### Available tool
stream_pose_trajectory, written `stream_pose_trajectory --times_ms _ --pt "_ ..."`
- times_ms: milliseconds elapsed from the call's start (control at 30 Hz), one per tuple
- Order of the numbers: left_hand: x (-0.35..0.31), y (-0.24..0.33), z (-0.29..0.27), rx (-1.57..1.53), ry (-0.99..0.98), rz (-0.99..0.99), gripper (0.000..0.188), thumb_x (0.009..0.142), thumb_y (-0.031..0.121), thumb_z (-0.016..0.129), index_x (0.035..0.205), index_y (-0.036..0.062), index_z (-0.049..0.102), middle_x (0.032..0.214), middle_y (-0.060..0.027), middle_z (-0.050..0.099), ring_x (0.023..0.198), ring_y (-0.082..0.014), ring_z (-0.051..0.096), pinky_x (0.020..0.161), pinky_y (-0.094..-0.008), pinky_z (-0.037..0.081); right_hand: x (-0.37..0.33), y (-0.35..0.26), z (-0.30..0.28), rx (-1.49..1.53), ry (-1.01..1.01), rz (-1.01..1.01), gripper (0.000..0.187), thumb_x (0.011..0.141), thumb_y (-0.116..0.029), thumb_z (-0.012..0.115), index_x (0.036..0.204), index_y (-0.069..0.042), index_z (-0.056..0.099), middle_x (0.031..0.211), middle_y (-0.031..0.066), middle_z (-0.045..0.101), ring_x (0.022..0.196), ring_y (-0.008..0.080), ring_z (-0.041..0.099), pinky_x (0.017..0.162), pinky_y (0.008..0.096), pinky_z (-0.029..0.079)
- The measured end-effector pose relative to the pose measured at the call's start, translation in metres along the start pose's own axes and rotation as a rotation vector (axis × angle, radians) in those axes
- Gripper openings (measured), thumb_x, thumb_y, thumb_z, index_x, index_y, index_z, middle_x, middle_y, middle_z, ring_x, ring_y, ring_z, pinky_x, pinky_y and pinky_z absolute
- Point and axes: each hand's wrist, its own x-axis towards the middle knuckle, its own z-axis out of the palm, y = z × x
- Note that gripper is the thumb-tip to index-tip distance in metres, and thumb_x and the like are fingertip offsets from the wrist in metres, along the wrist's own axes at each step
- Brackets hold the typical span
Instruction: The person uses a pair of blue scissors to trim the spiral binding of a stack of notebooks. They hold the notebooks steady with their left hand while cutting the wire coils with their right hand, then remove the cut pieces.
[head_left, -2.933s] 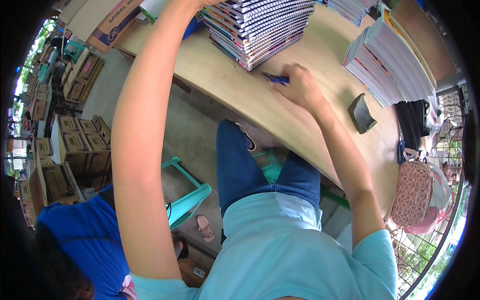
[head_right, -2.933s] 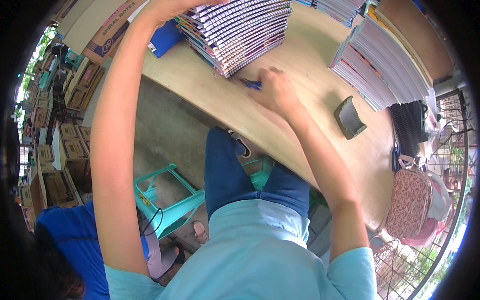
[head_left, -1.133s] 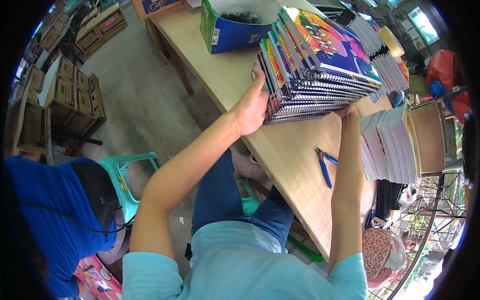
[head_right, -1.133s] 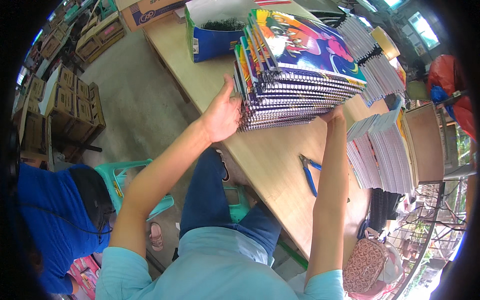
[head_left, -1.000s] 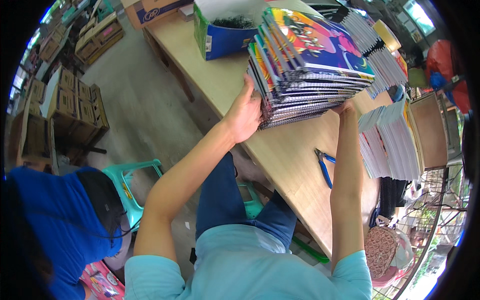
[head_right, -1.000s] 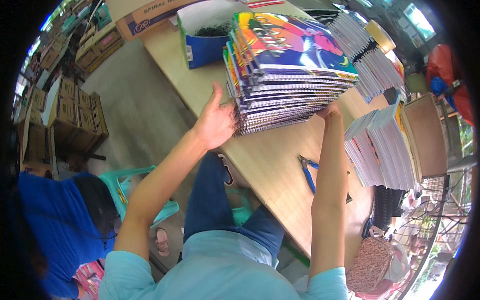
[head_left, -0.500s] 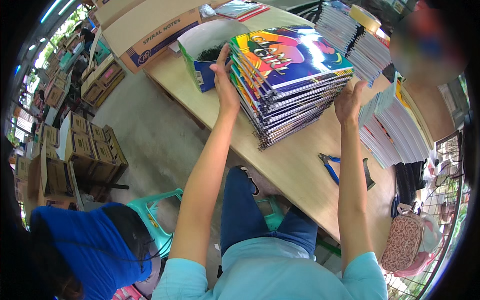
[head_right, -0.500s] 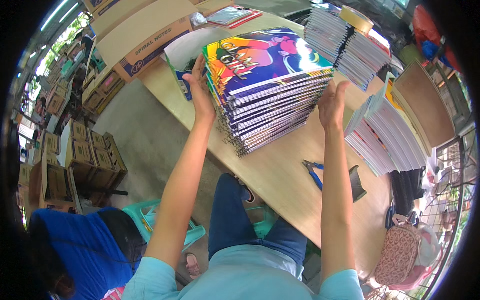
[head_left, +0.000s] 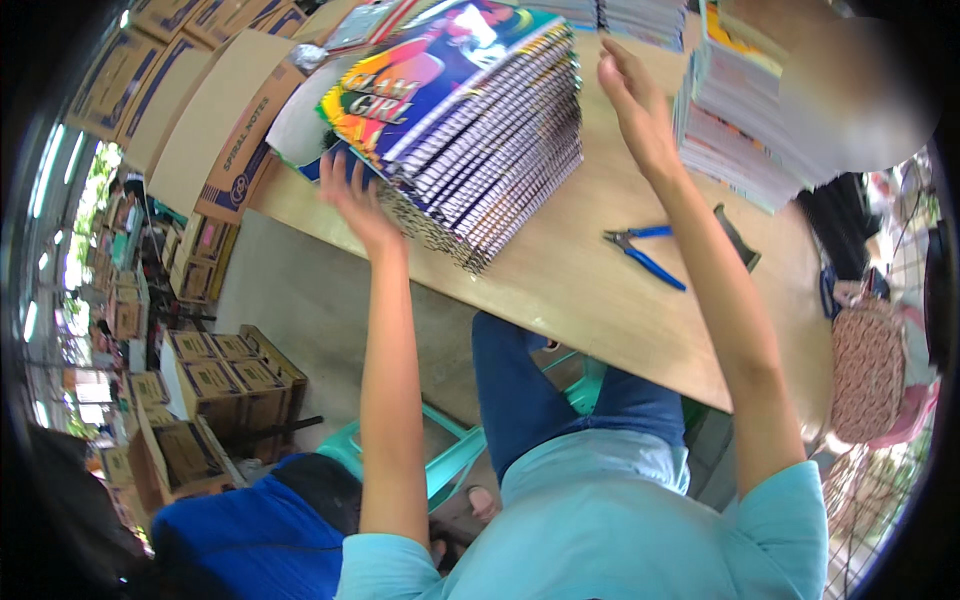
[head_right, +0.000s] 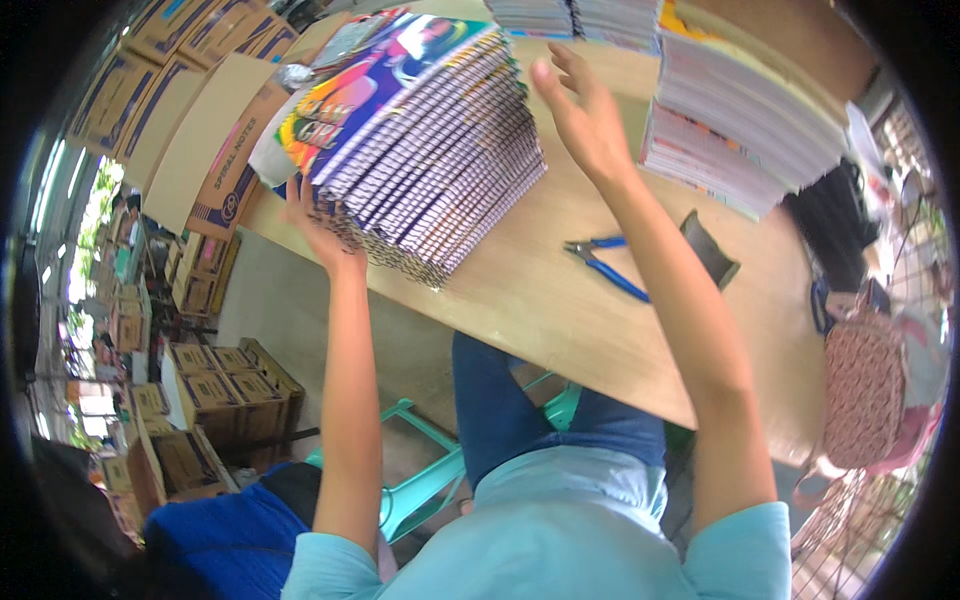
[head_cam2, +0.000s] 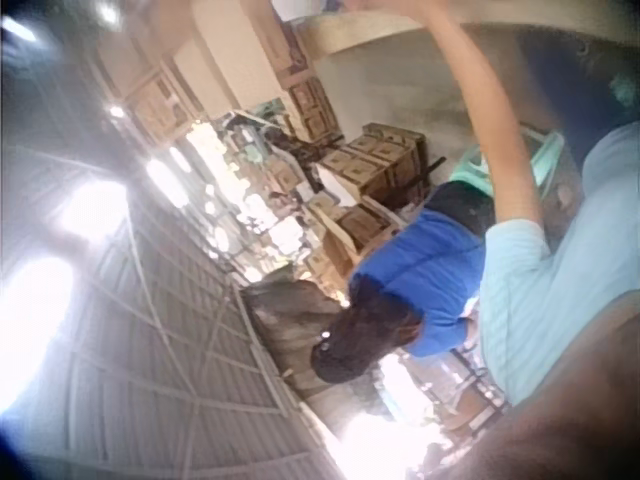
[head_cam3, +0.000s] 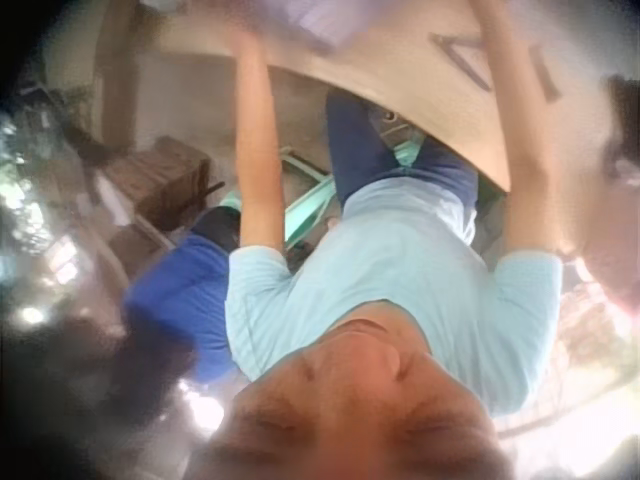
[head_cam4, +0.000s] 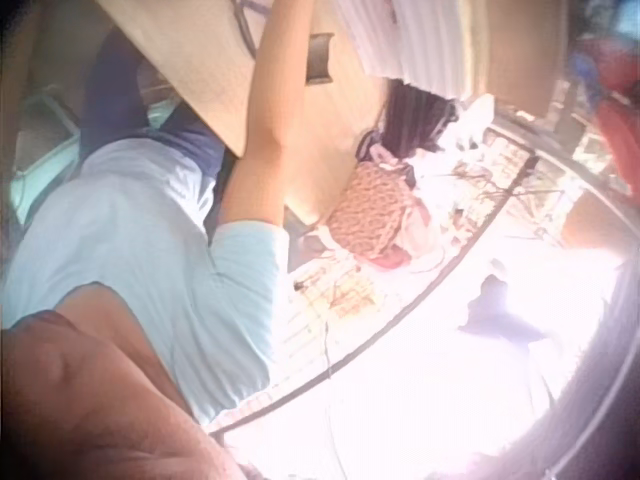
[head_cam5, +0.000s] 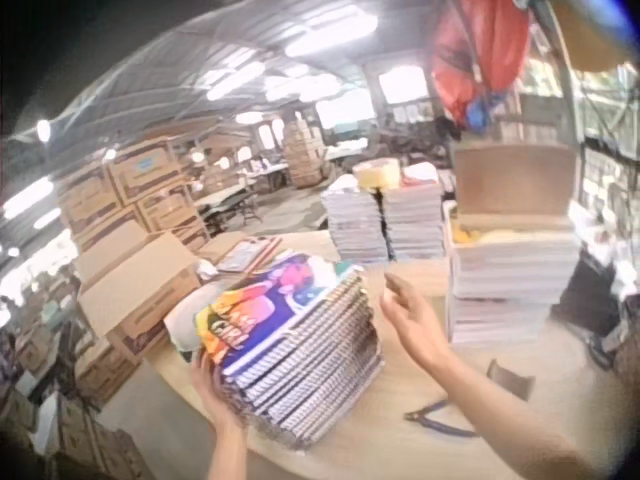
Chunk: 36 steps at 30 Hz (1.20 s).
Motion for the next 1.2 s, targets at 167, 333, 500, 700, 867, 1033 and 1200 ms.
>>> stream_pose_trajectory --times_ms 167,333,500,700,867,1033,1200 --pt "-0.127 -0.008 -0.041 0.478 -0.284 0.149 0.097 0.081 0.060 0.068 0.149 0.0049 0.028 0.151 -0.0181 0.035 0.135 -0.0363 0.038 0.115 -0.0580 0.019 -0.144 -0.014 -0.062 -0.719 -0.252 -0.002 0.065 0.079 -0.021 0.075 0.136 -0.005 0.049 0.129 0.0227 0.051 0.125 0.0409 0.046 0.101 0.0460 0.043" --pt "-0.141 0.003 0.006 0.955 -0.233 -0.020 0.055 0.072 0.036 0.085 0.102 -0.0056 0.066 0.095 -0.0170 0.070 0.085 -0.0229 0.066 0.087 -0.0383 0.049 -0.180 0.032 -0.069 -0.858 -0.232 -0.224 0.065 0.081 -0.017 0.073 0.139 -0.007 0.046 0.127 0.0219 0.048 0.119 0.0381 0.048 0.099 0.0459 0.044" --pt "-0.149 -0.003 0.023 0.943 -0.063 0.035 0.039 0.071 0.027 0.087 0.081 -0.0071 0.071 0.070 -0.0141 0.071 0.058 -0.0180 0.064 0.060 -0.0345 0.050 -0.171 0.021 -0.060 -0.810 -0.235 -0.180 0.059 0.081 -0.016 0.072 0.135 -0.006 0.048 0.109 0.0188 0.050 0.105 0.0344 0.053 0.090 0.0440 0.046" --pt "-0.154 -0.016 0.024 1.180 -0.118 0.138 0.051 0.069 0.043 0.086 0.081 -0.0018 0.064 0.068 -0.0127 0.066 0.062 -0.0257 0.060 0.065 -0.0394 0.049 -0.157 0.017 -0.017 -0.822 -0.220 -0.297 0.044 0.084 -0.034 0.070 0.117 -0.009 0.054 0.107 0.0141 0.052 0.097 0.0300 0.059 0.078 0.0470 0.047" --pt "-0.162 -0.004 0.005 1.040 -0.175 0.201 0.051 0.074 0.026 0.084 0.115 0.0035 0.064 0.098 -0.0097 0.073 0.095 -0.0227 0.067 0.083 -0.0349 0.051 -0.159 -0.001 0.009 -0.817 -0.520 -0.056 0.045 0.085 -0.042 0.067 0.112 -0.007 0.057 0.105 0.0110 0.061 0.105 0.0302 0.058 0.087 0.0454 0.046" --pt "-0.155 -0.007 -0.006 0.962 -0.218 0.152 0.035 0.075 0.021 0.083 0.101 0.0025 0.069 0.094 -0.0121 0.073 0.088 -0.0239 0.069 0.077 -0.0361 0.052 -0.160 -0.003 0.024 -0.949 -0.470 -0.220 0.046 0.086 -0.044 0.065 0.112 -0.007 0.058 0.109 0.0115 0.061 0.107 0.0297 0.057 0.087 0.0493 0.045" --pt "-0.160 -0.007 0.000 1.028 -0.183 0.276 0.027 0.077 0.018 0.082 0.095 0.0024 0.070 0.089 -0.0124 0.073 0.082 -0.0236 0.069 0.074 -0.0354 0.053 -0.158 -0.003 0.035 -0.933 -0.520 -0.164 0.050 0.085 -0.046 0.065 0.111 -0.005 0.058 0.110 0.0121 0.061 0.108 0.0303 0.057 0.086 0.0516 0.045"
